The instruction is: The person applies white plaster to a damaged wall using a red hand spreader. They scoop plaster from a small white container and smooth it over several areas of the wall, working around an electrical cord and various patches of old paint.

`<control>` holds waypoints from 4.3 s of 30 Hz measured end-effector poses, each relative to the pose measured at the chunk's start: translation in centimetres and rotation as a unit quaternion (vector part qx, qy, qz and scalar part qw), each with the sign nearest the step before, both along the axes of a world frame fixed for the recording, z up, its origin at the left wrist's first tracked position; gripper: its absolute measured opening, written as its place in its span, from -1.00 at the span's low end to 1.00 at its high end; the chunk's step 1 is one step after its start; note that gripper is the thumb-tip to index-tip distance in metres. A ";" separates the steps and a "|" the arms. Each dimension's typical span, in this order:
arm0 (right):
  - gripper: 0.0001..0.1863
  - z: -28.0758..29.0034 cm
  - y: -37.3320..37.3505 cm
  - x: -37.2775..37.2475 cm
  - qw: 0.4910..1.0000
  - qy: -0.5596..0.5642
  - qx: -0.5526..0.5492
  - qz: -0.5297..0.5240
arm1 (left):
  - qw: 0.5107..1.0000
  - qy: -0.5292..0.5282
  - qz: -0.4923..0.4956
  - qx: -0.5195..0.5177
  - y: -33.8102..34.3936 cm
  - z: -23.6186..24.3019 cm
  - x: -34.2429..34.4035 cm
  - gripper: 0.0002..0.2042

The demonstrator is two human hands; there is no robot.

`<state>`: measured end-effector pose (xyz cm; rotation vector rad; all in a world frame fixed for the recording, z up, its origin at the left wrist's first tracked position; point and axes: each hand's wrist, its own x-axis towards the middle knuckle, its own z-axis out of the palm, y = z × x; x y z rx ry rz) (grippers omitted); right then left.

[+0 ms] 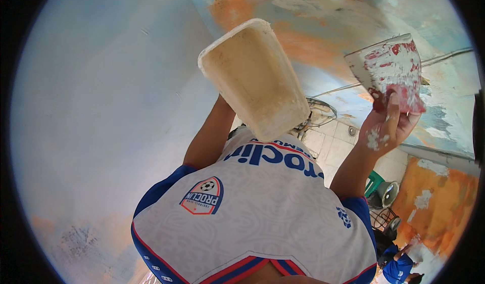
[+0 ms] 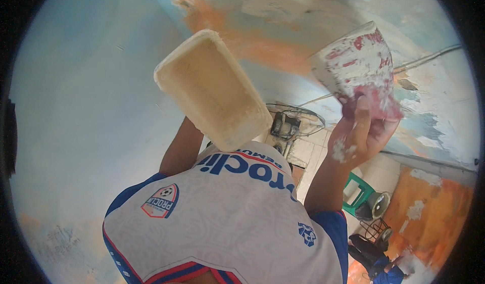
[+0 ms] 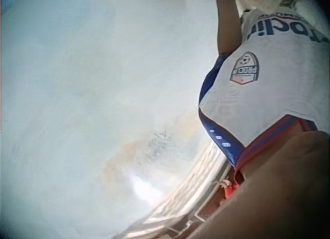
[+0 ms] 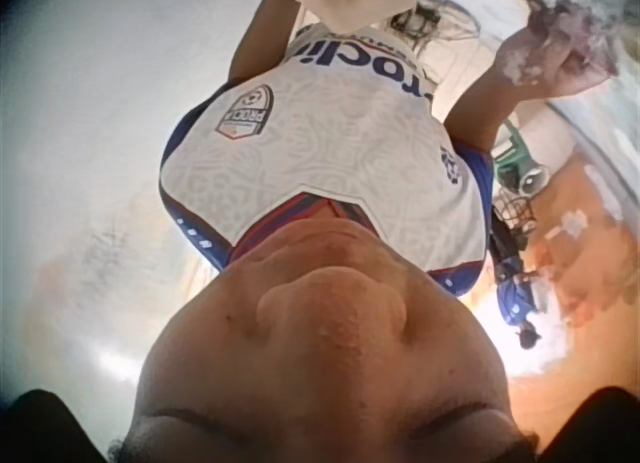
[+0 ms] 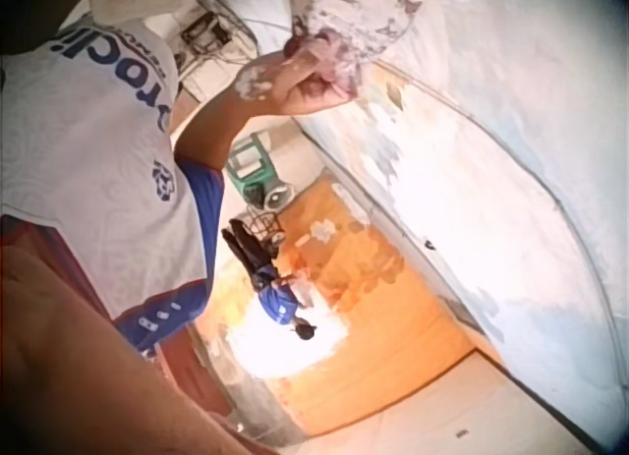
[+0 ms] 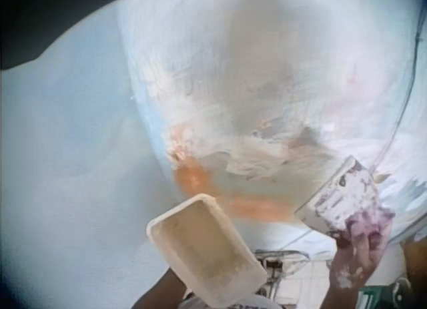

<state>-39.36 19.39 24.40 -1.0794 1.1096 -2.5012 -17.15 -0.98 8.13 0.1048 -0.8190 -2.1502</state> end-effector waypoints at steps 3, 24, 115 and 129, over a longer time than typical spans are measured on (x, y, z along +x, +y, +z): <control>-0.68 0.1 3.0 0.1 0.996 0.079 0.015 0.048 | 1.000 -0.006 -0.004 -0.006 0.9 0.6 -2.6 -0.29; -0.69 0.2 7.5 -4.6 0.871 0.363 0.303 0.135 | 0.982 -0.037 0.185 -0.007 11.3 -0.1 -11.1 -0.24; -0.73 -0.6 -1.4 1.7 0.865 0.278 0.381 0.174 | 0.991 -0.107 -0.050 -0.060 1.4 -1.3 -5.8 -0.06; -0.70 -2.0 -4.7 6.1 0.912 0.210 0.327 0.129 | 0.985 -0.109 -0.116 -0.070 -2.3 -2.0 -3.4 -0.03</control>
